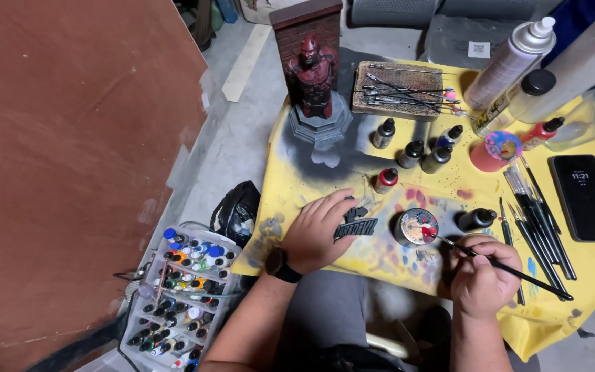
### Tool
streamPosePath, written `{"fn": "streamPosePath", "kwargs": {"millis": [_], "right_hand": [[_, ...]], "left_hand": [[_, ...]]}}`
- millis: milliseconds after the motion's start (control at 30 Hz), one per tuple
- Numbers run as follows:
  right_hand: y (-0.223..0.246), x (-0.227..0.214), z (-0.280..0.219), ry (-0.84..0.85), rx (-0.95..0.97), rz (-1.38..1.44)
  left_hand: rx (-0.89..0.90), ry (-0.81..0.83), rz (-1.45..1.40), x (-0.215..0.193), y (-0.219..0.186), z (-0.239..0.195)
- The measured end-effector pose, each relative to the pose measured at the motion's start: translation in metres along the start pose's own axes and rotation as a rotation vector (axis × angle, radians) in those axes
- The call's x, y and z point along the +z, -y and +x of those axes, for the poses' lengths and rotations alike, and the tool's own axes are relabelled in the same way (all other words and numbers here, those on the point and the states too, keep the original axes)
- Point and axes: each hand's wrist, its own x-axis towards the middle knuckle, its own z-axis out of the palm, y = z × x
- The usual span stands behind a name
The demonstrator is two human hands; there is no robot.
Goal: Painting detailed letters and features on a small 3D sign using a fine-tipped brush.
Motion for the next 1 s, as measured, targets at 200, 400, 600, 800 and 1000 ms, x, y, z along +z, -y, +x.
{"fn": "streamPosePath", "kwargs": {"millis": [200, 400, 600, 800, 1000], "right_hand": [[0.002, 0.001, -0.001, 0.008, 0.023, 0.043], [0.012, 0.008, 0.004, 0.016, 0.012, 0.064], [0.014, 0.010, 0.005, 0.013, -0.013, 0.059], [0.016, 0.010, 0.004, 0.037, 0.006, 0.068], [0.005, 0.011, 0.011, 0.025, -0.137, 0.135]], "left_hand": [[-0.043, 0.000, 0.010, 0.003, -0.002, 0.002], [-0.076, 0.028, 0.014, 0.008, -0.001, 0.004], [-0.188, 0.148, -0.056, 0.001, -0.009, 0.014], [-0.208, 0.156, -0.076, 0.003, -0.008, 0.011], [-0.058, -0.018, 0.018, 0.013, -0.001, 0.006]]}}
